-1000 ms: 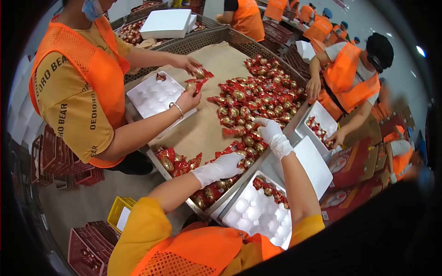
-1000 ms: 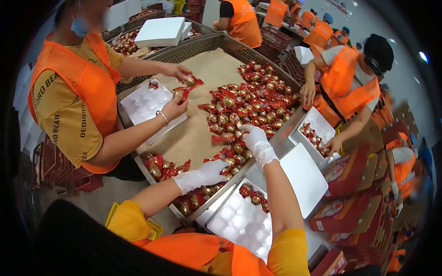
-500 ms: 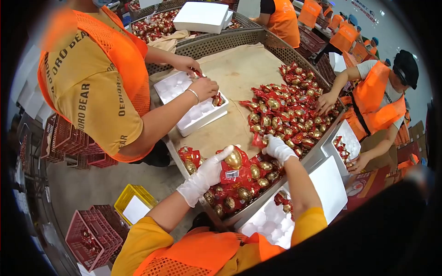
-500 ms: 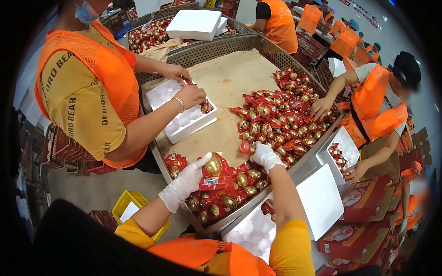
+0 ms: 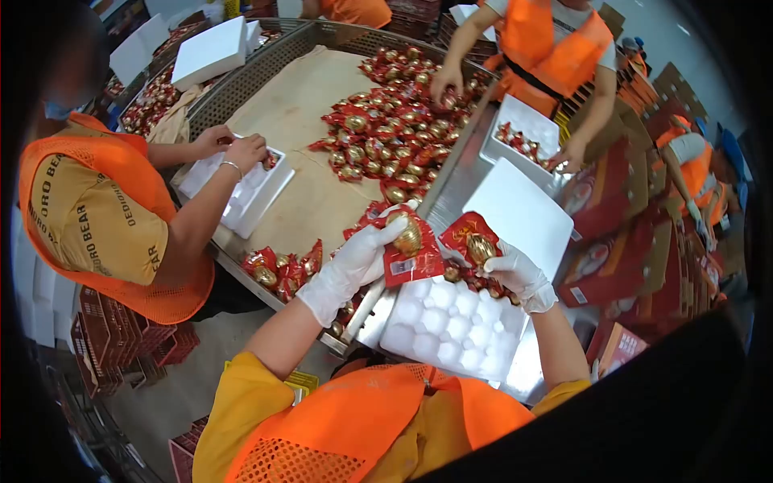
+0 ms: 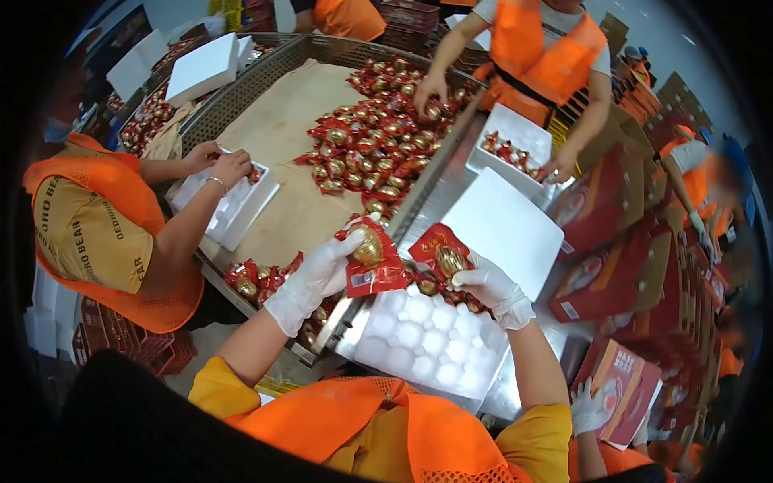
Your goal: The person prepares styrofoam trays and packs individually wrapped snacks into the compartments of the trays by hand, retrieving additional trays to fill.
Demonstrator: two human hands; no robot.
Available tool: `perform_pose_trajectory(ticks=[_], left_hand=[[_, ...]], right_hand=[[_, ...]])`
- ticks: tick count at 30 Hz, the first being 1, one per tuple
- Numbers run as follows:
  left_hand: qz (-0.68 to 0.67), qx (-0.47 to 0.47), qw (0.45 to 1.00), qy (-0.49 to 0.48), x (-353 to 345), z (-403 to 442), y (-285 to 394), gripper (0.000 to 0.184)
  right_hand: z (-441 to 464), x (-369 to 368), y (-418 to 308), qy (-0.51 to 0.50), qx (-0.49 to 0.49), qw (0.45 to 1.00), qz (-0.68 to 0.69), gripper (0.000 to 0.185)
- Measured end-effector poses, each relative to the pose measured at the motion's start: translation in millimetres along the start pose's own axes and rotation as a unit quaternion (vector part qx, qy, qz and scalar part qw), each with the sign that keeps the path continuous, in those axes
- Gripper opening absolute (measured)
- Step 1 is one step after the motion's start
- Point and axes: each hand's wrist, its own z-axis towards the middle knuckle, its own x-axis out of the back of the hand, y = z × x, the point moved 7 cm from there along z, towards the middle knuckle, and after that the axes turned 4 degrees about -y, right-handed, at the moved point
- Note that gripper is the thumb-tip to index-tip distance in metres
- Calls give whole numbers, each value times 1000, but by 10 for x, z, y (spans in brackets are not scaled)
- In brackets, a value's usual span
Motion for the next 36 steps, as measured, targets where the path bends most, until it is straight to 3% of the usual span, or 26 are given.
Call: perform_pose_trajectory(ticks=[1, 3, 5, 8, 10, 13, 16, 17, 20, 23, 25, 27, 29, 30, 31, 34, 36], left_hand=[[0, 6, 1000, -3, -17, 87, -125, 47], [34, 61, 997, 10, -22, 242, -406, 39], [237, -4, 966, 100, 18, 251, -502, 32], [258, 47, 962, 81, 110, 216, -774, 31], [154, 99, 970, 158, 154, 66, -925, 30], [118, 115, 976, 142, 74, 32, -1037, 34], [91, 128, 981, 118, -64, 132, -1174, 35], [70, 136, 981, 119, -106, 159, -1228, 35], [88, 162, 979, 83, -260, 324, -1362, 35], [89, 192, 976, 42, -409, 466, -1546, 35], [6, 204, 979, 21, -418, 544, -1773, 33], [14, 193, 981, 20, -472, 562, -1927, 34], [257, 158, 952, 46, -525, 541, -1908, 35], [370, 121, 920, 36, -354, 611, -2005, 39], [370, 124, 920, 35, -428, 560, -2028, 39], [674, 27, 737, 34, -555, 529, -1851, 50], [676, 39, 736, 14, -570, 486, -1836, 50]], right_hand=[[-120, 36, 78, -45, -22, 998, -44, 51], [-337, 137, 226, -32, -31, 999, -13, 48], [-468, 177, 312, 74, -52, 996, 7, 45], [-664, 255, 343, 76, -28, 997, 7, 46], [-829, 288, 330, 84, -9, 996, 24, 47], [-1151, 424, 325, 95, 7, 995, -36, 51], [-1566, 519, 278, 202, -20, 965, -164, 51], [-1689, 587, 307, 208, -20, 964, -164, 51], [-1949, 538, 320, 222, 17, 974, 30, 54], [-2081, 582, 375, 200, 65, 977, -15, 52], [-2134, 622, 383, 201, 94, 974, -50, 50], [-2161, 760, 583, 230, -23, 973, -24, 49], [-2053, 896, 716, 245, -44, 968, -33, 43], [-1970, 948, 737, 266, -63, 954, -124, 40], [-1907, 963, 719, 284, -83, 931, -213, 37], [-1822, 953, 683, 311, -79, 928, -189, 34], [-1784, 910, 644, 319, -66, 928, -182, 35]])
